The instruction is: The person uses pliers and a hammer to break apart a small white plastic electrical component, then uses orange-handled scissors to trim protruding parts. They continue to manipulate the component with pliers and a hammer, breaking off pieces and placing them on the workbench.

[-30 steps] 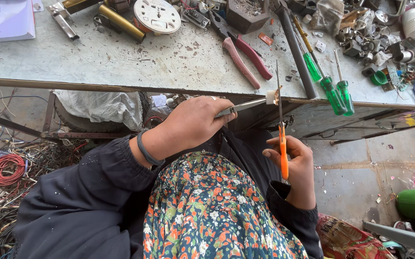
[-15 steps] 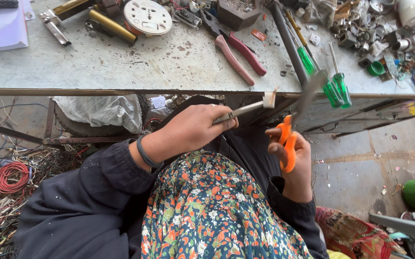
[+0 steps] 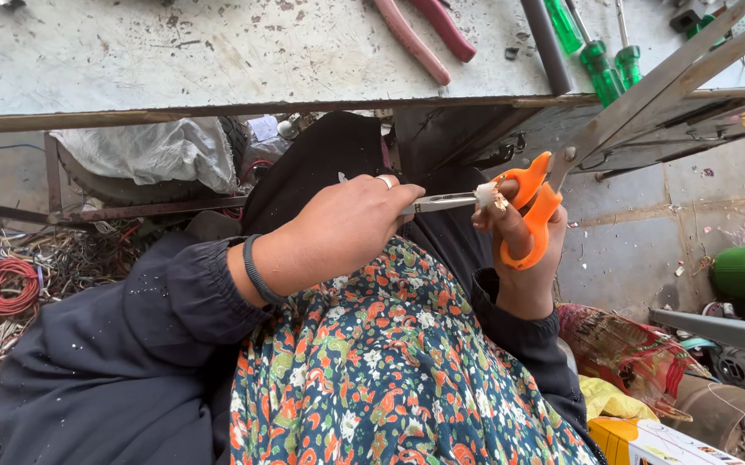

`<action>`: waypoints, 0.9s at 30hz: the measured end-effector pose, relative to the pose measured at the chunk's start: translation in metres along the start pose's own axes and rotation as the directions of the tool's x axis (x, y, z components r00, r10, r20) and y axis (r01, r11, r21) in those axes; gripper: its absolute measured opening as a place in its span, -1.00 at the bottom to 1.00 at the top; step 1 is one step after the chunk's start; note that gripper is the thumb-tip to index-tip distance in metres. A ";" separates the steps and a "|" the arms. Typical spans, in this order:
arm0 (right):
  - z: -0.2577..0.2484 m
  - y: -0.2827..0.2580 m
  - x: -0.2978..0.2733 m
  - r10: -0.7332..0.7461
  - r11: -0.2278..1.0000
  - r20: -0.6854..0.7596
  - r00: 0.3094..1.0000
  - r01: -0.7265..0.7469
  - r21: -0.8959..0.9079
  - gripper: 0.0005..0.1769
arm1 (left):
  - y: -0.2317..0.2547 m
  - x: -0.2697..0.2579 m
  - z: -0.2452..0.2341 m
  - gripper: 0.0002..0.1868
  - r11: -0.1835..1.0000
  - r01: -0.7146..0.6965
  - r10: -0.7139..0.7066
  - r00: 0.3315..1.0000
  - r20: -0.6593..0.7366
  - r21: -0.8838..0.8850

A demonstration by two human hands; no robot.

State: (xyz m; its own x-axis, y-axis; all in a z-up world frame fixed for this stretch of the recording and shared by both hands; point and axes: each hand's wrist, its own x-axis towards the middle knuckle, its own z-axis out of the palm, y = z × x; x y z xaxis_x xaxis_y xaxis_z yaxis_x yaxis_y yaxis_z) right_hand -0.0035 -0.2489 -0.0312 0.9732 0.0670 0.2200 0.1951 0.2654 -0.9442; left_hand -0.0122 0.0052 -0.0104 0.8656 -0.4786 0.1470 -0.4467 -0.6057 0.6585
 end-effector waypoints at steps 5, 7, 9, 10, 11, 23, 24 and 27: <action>-0.002 0.003 -0.001 -0.064 0.979 0.009 0.998 0.065 -0.193 -0.75 | 0.000 0.002 -0.002 -0.58 0.997 -0.032 0.033 0.999 -0.013 0.066; -0.003 0.004 -0.003 -0.086 0.964 0.010 0.996 0.086 -0.253 -0.74 | 0.000 0.003 -0.002 -0.60 0.988 -0.055 0.057 0.998 -0.007 0.145; -0.002 0.006 -0.003 -0.107 0.957 0.018 0.994 0.108 -0.269 -0.73 | 0.000 0.003 -0.003 -0.63 0.987 -0.060 0.063 0.998 -0.009 0.152; -0.001 0.008 -0.002 -0.112 0.966 0.001 0.994 0.109 -0.236 -0.73 | -0.001 0.003 -0.004 -0.65 0.986 -0.062 0.065 0.998 -0.010 0.155; 0.000 0.010 -0.001 -0.116 0.973 -0.013 0.993 0.111 -0.201 -0.74 | -0.001 0.004 -0.003 -0.68 0.987 -0.059 0.061 0.998 -0.007 0.152; 0.004 0.008 -0.002 -0.117 0.988 -0.041 0.992 0.113 -0.103 -0.75 | -0.012 0.005 0.017 -0.82 0.978 -0.143 0.141 0.990 -0.026 -0.155; 0.004 0.008 -0.002 -0.120 0.983 -0.048 0.992 0.112 -0.146 -0.76 | -0.012 0.005 0.018 -0.82 0.979 -0.122 0.124 0.992 -0.002 -0.166; 0.006 0.007 0.000 -0.137 0.981 -0.025 0.990 0.132 -0.139 -0.75 | -0.010 0.007 0.015 -0.78 0.978 -0.097 0.101 0.995 0.008 -0.187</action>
State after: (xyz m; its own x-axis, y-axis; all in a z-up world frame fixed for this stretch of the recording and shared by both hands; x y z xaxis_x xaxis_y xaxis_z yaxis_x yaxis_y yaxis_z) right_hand -0.0027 -0.2416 -0.0364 0.9400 0.0057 0.3411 0.3373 0.1356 -0.9316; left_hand -0.0047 -0.0020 -0.0273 0.8144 -0.5422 0.2067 -0.4789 -0.4269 0.7671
